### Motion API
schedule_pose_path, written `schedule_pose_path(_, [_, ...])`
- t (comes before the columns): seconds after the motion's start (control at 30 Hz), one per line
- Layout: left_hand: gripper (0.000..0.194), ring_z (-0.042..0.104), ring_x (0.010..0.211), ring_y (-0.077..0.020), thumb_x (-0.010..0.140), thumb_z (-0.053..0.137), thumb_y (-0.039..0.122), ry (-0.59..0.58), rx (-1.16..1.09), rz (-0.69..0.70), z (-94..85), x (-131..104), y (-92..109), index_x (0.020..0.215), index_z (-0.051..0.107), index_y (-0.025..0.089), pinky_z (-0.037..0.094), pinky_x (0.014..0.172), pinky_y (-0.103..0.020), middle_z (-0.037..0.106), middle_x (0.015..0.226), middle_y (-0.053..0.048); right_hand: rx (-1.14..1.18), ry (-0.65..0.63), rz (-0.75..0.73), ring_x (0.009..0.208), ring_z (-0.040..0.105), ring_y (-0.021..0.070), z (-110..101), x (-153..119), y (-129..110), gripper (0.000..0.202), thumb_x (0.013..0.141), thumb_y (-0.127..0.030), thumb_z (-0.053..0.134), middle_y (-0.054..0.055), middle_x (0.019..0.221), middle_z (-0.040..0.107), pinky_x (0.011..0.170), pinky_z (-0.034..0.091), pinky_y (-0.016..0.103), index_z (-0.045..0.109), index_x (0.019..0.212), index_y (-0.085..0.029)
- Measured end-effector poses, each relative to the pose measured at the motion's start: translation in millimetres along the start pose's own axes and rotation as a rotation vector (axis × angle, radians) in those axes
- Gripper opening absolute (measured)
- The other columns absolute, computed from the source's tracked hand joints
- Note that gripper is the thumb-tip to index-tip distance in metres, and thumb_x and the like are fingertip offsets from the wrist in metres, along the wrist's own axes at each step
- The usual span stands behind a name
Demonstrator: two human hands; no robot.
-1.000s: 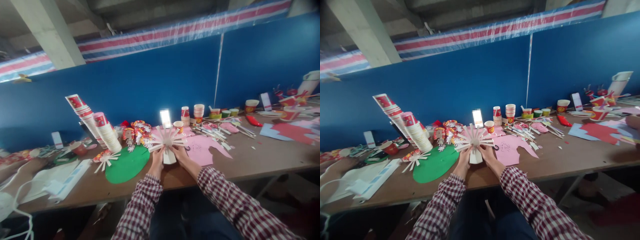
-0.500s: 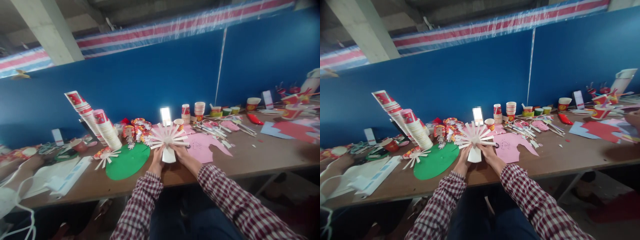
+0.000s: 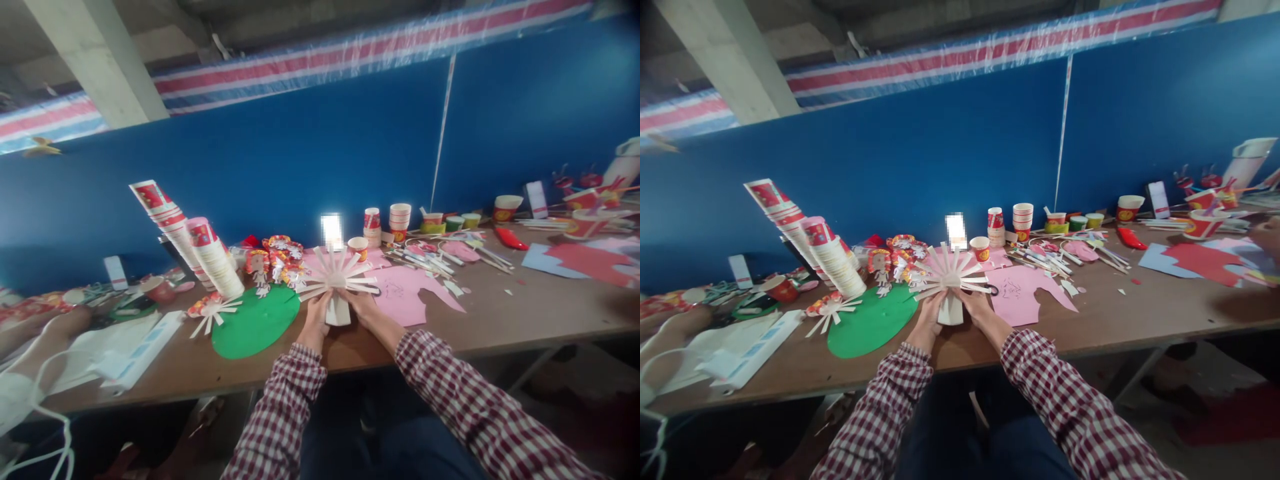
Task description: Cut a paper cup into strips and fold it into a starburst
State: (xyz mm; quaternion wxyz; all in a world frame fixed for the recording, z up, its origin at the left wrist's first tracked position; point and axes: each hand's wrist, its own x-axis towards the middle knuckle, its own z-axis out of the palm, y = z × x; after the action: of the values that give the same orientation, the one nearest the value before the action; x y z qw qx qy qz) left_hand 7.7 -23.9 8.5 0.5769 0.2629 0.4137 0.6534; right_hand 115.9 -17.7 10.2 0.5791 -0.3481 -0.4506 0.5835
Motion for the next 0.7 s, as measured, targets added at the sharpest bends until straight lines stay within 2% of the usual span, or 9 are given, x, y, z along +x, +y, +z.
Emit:
schedule_pose_path(0.1, [0.049,0.063,0.057,-0.0163,0.048,0.084,0.031,-0.028,0.012,0.017,-0.4,1,-3,0.088,0.067,0.009,0.051,0.061,-0.031,0.069,0.070,-0.007,0.026,0.017,0.085,0.077,0.067,0.0256,-1,1,2,0.043,0.062,-0.042,0.074,0.009,0.084,0.072,0.070,0.054,0.038,0.068,0.094,-0.014])
schedule_pose_path(0.2, [0.047,0.061,0.053,-0.0150,0.048,0.084,0.034,-0.052,0.045,0.011,-0.7,2,-5,0.083,0.067,0.007,0.051,0.059,-0.030,0.068,0.067,-0.007,0.025,0.081,0.057,0.079,0.067,0.0254,-1,3,3,0.044,0.061,-0.042,0.075,0.009,0.087,0.072,0.071,0.054,0.037,0.068,0.095,-0.015])
schedule_pose_path(0.3, [0.048,0.063,0.055,-0.0163,0.051,0.083,0.036,-0.061,0.042,0.024,-0.9,2,-6,0.086,0.068,0.008,0.051,0.058,-0.030,0.070,0.072,-0.008,0.068,0.029,-0.002,0.082,0.066,0.0250,-1,3,2,0.044,0.062,-0.043,0.074,0.009,0.088,0.072,0.073,0.053,0.036,0.068,0.096,-0.015])
schedule_pose_path(0.43, [0.050,0.065,0.062,-0.0172,0.052,0.083,0.036,-0.077,0.024,0.066,-0.5,3,-5,0.091,0.068,0.010,0.052,0.060,-0.029,0.071,0.080,-0.010,0.098,-0.013,-0.010,0.081,0.066,0.0252,0,2,-2,0.043,0.065,-0.043,0.072,0.010,0.083,0.072,0.074,0.053,0.038,0.070,0.094,-0.012])
schedule_pose_path(0.57, [0.049,0.065,0.060,-0.0164,0.051,0.084,0.037,-0.053,0.040,0.060,1.0,2,-4,0.087,0.069,0.008,0.052,0.059,-0.028,0.071,0.078,-0.010,0.105,-0.001,-0.014,0.079,0.066,0.0253,1,-1,-6,0.040,0.065,-0.044,0.072,0.009,0.079,0.072,0.071,0.053,0.038,0.071,0.090,-0.012])
schedule_pose_path(0.7, [0.046,0.065,0.059,-0.0167,0.051,0.083,0.036,-0.015,0.030,0.054,2.9,-2,-2,0.085,0.069,0.008,0.052,0.056,-0.027,0.072,0.076,-0.010,0.138,-0.041,-0.011,0.078,0.066,0.0255,1,-1,-8,0.037,0.063,-0.045,0.073,0.008,0.074,0.071,0.067,0.052,0.035,0.071,0.081,-0.014])
